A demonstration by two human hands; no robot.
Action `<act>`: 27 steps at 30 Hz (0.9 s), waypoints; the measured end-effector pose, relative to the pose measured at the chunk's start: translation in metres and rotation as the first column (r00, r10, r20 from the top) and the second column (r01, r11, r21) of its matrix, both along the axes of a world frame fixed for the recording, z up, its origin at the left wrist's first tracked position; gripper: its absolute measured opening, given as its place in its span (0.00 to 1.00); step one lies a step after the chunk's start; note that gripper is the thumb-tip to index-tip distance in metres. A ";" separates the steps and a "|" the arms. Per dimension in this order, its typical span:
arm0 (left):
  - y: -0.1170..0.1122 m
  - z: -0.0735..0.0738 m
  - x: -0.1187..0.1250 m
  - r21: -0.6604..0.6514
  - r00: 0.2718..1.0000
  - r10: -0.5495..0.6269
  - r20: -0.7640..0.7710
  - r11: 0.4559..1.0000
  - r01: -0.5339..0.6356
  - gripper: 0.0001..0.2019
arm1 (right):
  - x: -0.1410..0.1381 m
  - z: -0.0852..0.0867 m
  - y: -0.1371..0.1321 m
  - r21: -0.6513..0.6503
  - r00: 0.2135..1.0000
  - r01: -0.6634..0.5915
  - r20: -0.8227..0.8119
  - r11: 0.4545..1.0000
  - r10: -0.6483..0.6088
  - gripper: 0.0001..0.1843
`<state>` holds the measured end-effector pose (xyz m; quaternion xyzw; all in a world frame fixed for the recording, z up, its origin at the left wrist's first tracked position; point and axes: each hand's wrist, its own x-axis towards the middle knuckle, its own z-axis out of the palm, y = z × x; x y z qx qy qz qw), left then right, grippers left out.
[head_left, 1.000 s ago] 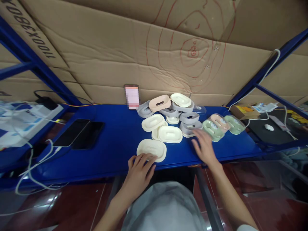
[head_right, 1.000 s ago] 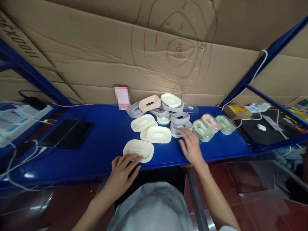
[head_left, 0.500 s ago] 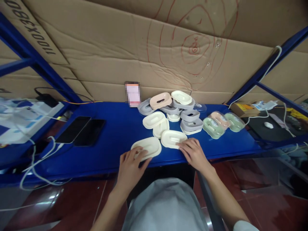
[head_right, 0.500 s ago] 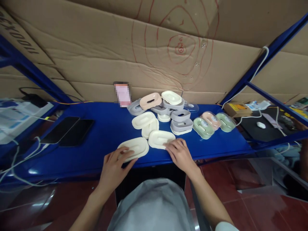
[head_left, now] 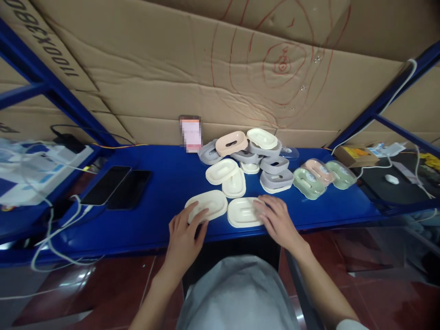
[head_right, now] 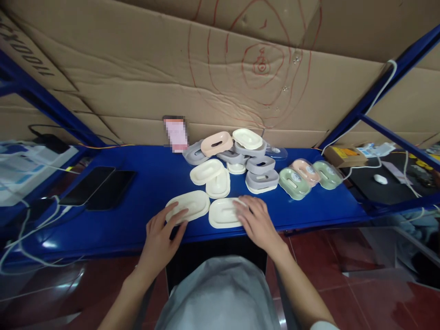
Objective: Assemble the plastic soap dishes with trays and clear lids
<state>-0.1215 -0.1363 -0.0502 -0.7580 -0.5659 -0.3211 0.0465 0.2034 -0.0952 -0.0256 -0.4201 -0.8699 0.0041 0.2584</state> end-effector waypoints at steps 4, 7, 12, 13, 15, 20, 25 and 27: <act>0.003 0.002 0.003 0.003 0.999 -0.011 -0.038 1.000 0.011 0.19 | 0.035 0.000 0.034 0.102 0.956 0.290 0.016 0.952 -0.293 0.25; 0.007 -0.002 0.001 -0.013 0.997 0.002 -0.074 1.000 -0.003 0.16 | 0.060 -0.005 0.051 0.129 0.915 0.392 0.042 0.911 -0.400 0.21; 0.003 -0.001 0.007 0.024 0.999 0.015 -0.052 1.000 -0.014 0.13 | 0.063 -0.009 0.049 0.159 0.958 0.286 -0.042 0.945 -0.283 0.14; 0.000 0.002 0.011 0.036 0.999 0.002 -0.044 0.999 0.000 0.14 | 0.059 -0.010 0.046 0.163 0.969 0.247 -0.059 0.955 -0.241 0.14; -0.004 0.009 0.023 0.035 0.996 -0.079 -0.039 0.996 0.081 0.15 | 0.047 -0.011 0.040 0.173 0.984 0.174 -0.075 0.970 -0.163 0.15; -0.004 0.013 0.052 -0.056 0.951 -0.295 -0.091 0.955 0.291 0.13 | 0.029 -0.012 0.030 0.228 0.996 0.077 -0.066 0.971 -0.064 0.15; 0.002 0.008 0.053 -0.055 0.959 -0.273 -0.078 0.961 0.269 0.06 | 0.023 -0.002 0.015 0.209 0.993 0.075 -0.101 0.975 -0.055 0.21; 0.003 0.006 0.049 -0.036 0.964 -0.256 -0.074 0.967 0.254 0.06 | 0.012 0.002 0.002 0.186 0.998 0.006 -0.068 0.982 0.007 0.23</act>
